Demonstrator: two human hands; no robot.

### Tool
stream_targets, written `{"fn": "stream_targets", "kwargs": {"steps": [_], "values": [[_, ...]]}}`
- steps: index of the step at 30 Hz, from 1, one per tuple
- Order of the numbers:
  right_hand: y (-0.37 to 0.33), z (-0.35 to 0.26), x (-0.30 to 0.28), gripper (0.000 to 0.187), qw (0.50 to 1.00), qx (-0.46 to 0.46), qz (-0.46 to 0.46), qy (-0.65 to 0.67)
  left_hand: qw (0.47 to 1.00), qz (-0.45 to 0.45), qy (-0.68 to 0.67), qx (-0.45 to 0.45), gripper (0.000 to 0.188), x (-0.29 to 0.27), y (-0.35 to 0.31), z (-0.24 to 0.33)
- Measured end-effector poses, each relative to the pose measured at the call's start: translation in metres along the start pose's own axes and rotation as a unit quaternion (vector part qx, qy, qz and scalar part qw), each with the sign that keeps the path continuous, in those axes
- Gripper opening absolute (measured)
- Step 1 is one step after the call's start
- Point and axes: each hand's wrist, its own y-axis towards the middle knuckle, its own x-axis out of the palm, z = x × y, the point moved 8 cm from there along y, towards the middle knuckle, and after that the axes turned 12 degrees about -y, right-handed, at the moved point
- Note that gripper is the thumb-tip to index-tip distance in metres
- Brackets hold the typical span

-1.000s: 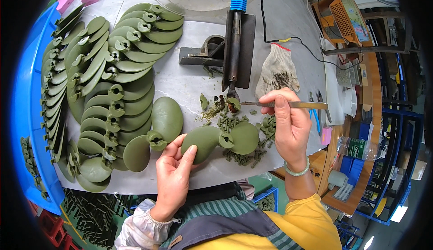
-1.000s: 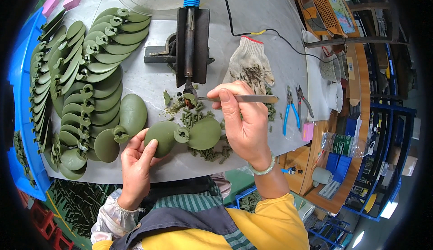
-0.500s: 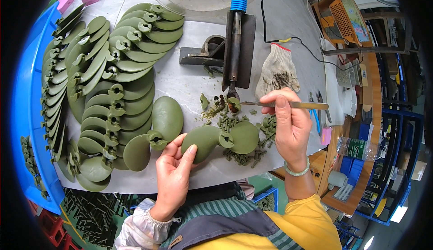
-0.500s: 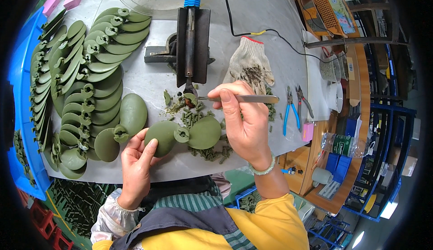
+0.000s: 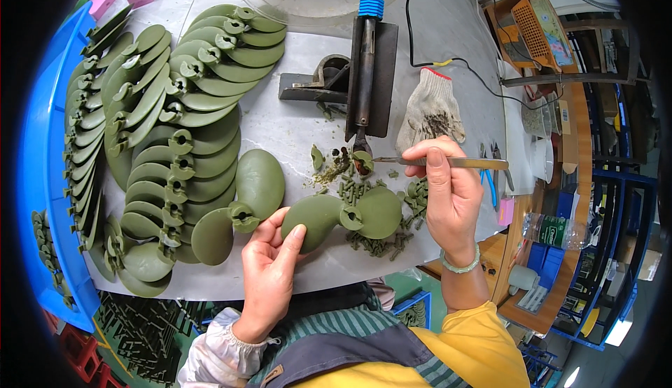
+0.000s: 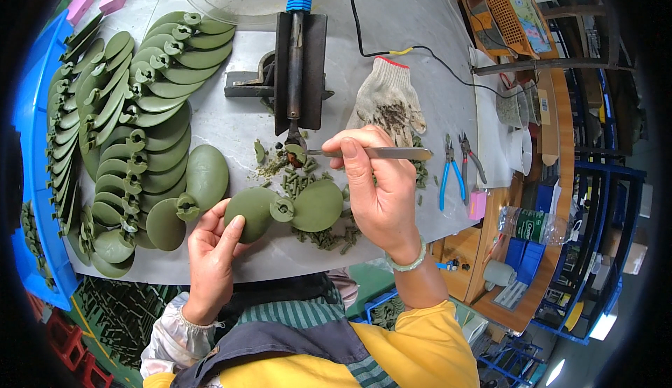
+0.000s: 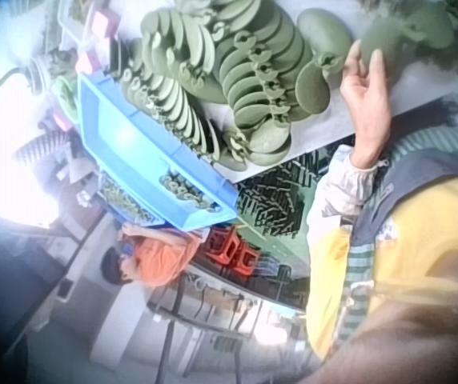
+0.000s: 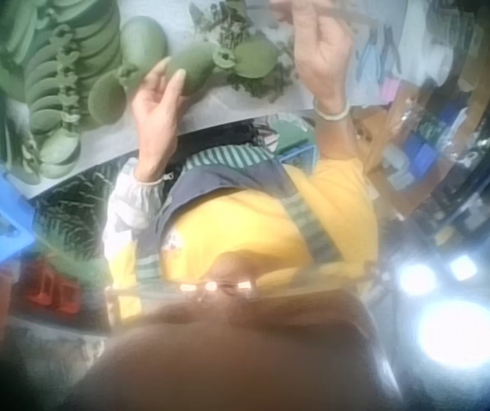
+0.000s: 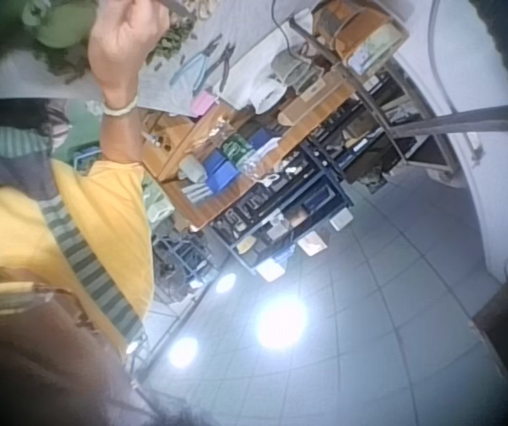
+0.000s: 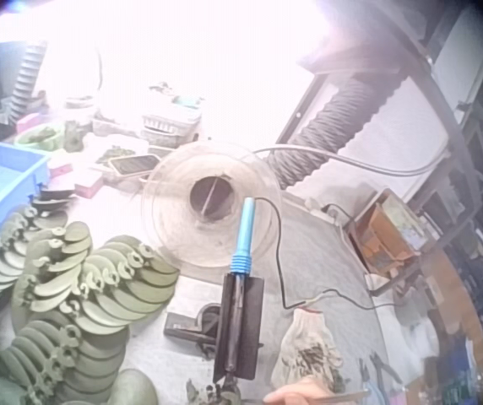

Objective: The person assembles green plastic blade-like components by applying a substance from a heated applicator and then joining pieces together, occasionally using a small tool to scrape or refine the bonded area.

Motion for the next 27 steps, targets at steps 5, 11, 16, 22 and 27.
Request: {"fn": "stream_targets", "kwargs": {"steps": [5, 11, 16, 22, 27], "values": [[0.0011, -0.0027, 0.0002, 0.022, 1.000, -0.006, -0.004, 0.000, 1.000, 0.000, 0.001, 0.002, 0.039, -0.0001, -0.0008, 0.0012], [0.0002, -0.0015, 0.0007, 0.023, 1.000, -0.002, -0.005, -0.002, 1.000, -0.004, -0.001, 0.003, 0.039, 0.0003, 0.0001, 0.0007], [0.0007, -0.0019, 0.0001, 0.023, 1.000, 0.000, -0.005, -0.001, 1.000, -0.006, 0.000, 0.007, 0.037, 0.0006, -0.0005, 0.0013], [0.0001, -0.0008, -0.0001, 0.023, 1.000, 0.003, -0.003, 0.001, 1.000, -0.004, -0.001, 0.007, 0.037, 0.0014, -0.0005, 0.0019], [-0.0002, -0.0004, 0.0001, 0.022, 1.000, 0.003, -0.001, -0.001, 1.000, -0.003, 0.000, 0.010, 0.036, 0.0013, -0.0006, 0.0023]]}}
